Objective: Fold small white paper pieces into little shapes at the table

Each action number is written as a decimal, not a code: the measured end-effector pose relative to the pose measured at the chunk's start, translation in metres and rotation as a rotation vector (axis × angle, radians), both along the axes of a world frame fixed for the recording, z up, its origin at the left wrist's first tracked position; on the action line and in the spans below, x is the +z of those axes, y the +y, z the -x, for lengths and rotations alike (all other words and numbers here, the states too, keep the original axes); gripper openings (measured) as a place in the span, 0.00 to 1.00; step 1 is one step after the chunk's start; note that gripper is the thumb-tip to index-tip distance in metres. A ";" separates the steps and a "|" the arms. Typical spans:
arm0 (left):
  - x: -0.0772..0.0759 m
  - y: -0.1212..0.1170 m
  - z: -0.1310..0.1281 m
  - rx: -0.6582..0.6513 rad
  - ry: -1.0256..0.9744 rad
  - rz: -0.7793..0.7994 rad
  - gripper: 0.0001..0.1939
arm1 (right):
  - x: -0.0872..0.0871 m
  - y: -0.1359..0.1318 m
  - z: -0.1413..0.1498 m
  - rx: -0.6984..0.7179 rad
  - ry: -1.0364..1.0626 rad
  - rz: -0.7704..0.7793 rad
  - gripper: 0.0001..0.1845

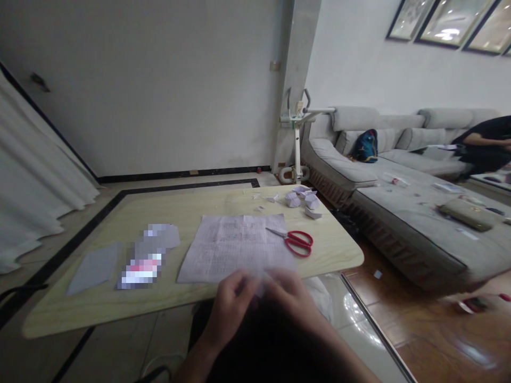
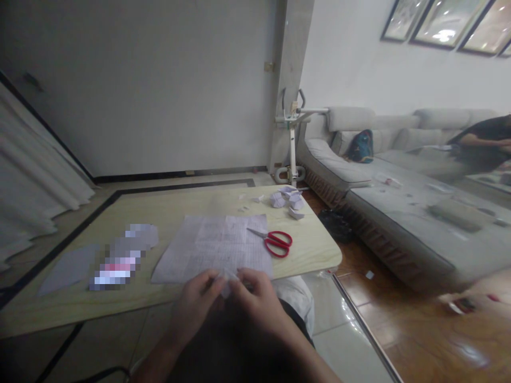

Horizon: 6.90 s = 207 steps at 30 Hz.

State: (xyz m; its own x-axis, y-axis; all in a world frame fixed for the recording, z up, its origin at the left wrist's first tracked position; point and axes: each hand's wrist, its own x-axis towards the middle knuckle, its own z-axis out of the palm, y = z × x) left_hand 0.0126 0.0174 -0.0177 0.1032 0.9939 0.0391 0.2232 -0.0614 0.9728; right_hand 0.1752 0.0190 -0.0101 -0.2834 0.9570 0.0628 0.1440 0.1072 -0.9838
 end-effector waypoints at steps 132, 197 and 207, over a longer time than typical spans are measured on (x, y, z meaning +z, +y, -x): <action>0.003 -0.005 0.003 -0.009 0.297 -0.312 0.15 | -0.010 -0.007 0.005 -0.121 -0.096 -0.510 0.08; -0.004 0.000 0.004 0.067 -0.166 0.039 0.13 | -0.012 -0.003 -0.003 -0.261 -0.180 -0.229 0.10; -0.003 0.001 0.007 0.109 -0.179 0.028 0.13 | 0.000 -0.001 -0.005 -0.199 -0.069 -0.402 0.04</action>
